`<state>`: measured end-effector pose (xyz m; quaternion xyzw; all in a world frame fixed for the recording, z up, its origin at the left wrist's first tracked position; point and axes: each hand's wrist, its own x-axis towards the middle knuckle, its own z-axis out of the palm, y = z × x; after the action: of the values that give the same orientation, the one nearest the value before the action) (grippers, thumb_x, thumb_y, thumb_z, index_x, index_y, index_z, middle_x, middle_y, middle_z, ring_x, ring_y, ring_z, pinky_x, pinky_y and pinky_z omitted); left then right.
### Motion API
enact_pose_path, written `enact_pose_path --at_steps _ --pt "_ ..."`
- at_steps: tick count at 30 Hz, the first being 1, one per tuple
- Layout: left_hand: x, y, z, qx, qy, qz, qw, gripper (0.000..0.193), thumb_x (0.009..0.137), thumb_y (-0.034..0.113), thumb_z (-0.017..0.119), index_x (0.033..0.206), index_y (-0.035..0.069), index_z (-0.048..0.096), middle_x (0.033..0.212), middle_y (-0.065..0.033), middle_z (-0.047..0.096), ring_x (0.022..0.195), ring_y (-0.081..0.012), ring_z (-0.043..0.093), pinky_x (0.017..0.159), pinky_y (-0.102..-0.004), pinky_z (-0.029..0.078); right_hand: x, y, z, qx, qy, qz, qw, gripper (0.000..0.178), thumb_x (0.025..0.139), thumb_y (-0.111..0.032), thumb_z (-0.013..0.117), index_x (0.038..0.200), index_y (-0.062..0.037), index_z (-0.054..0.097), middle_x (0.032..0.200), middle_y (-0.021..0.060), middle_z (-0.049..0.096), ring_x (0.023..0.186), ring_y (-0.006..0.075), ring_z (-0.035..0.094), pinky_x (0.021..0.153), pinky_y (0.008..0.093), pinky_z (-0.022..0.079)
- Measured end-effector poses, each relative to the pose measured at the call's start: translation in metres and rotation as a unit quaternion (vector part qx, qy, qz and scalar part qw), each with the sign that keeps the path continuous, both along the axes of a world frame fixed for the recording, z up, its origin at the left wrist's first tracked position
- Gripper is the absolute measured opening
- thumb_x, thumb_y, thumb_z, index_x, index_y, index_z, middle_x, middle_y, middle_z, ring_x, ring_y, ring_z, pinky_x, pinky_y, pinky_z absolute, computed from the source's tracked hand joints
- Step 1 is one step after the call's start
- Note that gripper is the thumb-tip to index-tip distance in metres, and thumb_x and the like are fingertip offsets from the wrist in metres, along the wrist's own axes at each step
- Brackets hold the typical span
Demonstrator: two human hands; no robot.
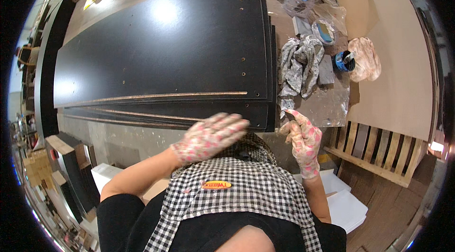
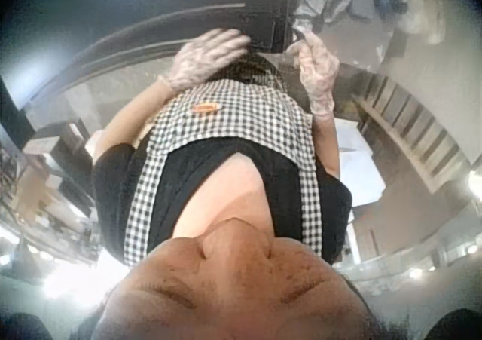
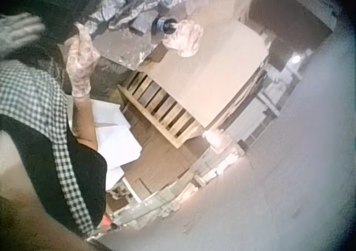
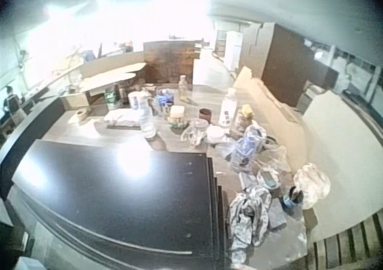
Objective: The person wipes a workbench with a cloth, then picks up a large black panel and places it on the table. They insert thin wooden strips into grooves along the panel's edge, pressing them into place. The person repeats this process with additional panels, stacking them on the workbench.
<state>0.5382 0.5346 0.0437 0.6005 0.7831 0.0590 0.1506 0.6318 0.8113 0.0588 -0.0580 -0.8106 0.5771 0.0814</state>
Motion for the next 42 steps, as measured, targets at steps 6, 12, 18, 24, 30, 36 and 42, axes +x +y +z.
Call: enact_pose_path --at_steps 6,12,18,24,30,36,42 --pt "0.021 -0.028 0.006 0.067 0.076 0.139 0.985 0.052 0.080 0.022 0.065 0.132 0.019 0.061 0.153 -0.0033 0.046 0.135 -0.0291 0.045 0.108 -0.0496 0.039 -0.014 0.000 -0.004 0.064 0.074 0.123 0.988 0.032 0.097 -0.001 0.054 0.127 -0.0005 0.064 0.077 0.0074 0.072 0.058 0.0091 0.061 0.055 0.0242 0.049" --pt "0.015 0.034 -0.013 0.172 -0.016 -0.053 0.984 0.045 0.092 0.019 0.050 0.137 0.015 0.054 0.152 -0.0070 0.047 0.139 -0.0283 0.045 0.115 -0.0457 0.037 -0.020 0.001 0.003 0.104 0.086 0.135 0.982 0.030 0.095 -0.002 0.059 0.125 -0.0023 0.065 0.082 0.0088 0.072 0.063 0.0150 0.066 0.059 0.0272 0.052" --pt "0.011 -0.026 0.000 0.182 0.133 0.202 0.953 0.050 0.079 0.019 0.072 0.129 0.020 0.061 0.134 -0.0066 0.060 0.118 -0.0286 0.058 0.101 -0.0497 0.044 -0.027 0.005 0.002 0.177 0.104 0.201 0.958 0.039 0.086 -0.001 0.066 0.125 -0.0078 0.066 0.083 0.0074 0.069 0.068 0.0236 0.068 0.061 0.0345 0.054" --pt "0.001 -0.017 -0.012 0.255 0.128 0.195 0.938 0.040 0.069 0.021 0.082 0.107 0.021 0.069 0.110 -0.0019 0.061 0.105 -0.0256 0.058 0.090 -0.0463 0.047 -0.037 0.011 -0.001 0.246 0.120 0.216 0.937 0.037 0.085 -0.003 0.068 0.122 -0.0091 0.066 0.079 0.0074 0.067 0.067 0.0245 0.067 0.060 0.0339 0.053" --pt "-0.001 -0.014 -0.010 0.274 0.128 0.233 0.924 0.036 0.064 0.025 0.085 0.095 0.021 0.069 0.094 -0.0001 0.058 0.091 -0.0231 0.057 0.078 -0.0425 0.045 -0.013 0.002 -0.018 -0.049 -0.130 -0.016 0.990 0.028 0.091 -0.005 0.069 0.119 -0.0058 0.067 0.089 0.0055 0.072 0.076 0.0122 0.067 0.064 0.0261 0.052" --pt "-0.007 -0.004 -0.013 0.235 0.141 0.255 0.927 0.035 0.064 0.023 0.084 0.094 0.019 0.067 0.093 -0.0010 0.058 0.088 -0.0239 0.055 0.079 -0.0426 0.043 0.002 -0.034 -0.044 -0.196 -0.140 -0.089 0.966 0.061 0.084 -0.001 0.076 0.139 -0.0092 0.051 0.134 0.0026 0.058 0.118 0.0113 0.054 0.097 0.0280 0.042" --pt "-0.018 0.003 -0.006 0.231 0.127 0.250 0.932 0.035 0.065 0.021 0.083 0.096 0.018 0.066 0.093 -0.0018 0.056 0.089 -0.0247 0.054 0.078 -0.0433 0.042 -0.006 -0.040 -0.047 -0.167 -0.156 -0.123 0.966 0.053 0.086 -0.002 0.073 0.135 -0.0054 0.054 0.124 0.0049 0.063 0.108 0.0118 0.059 0.089 0.0261 0.047"
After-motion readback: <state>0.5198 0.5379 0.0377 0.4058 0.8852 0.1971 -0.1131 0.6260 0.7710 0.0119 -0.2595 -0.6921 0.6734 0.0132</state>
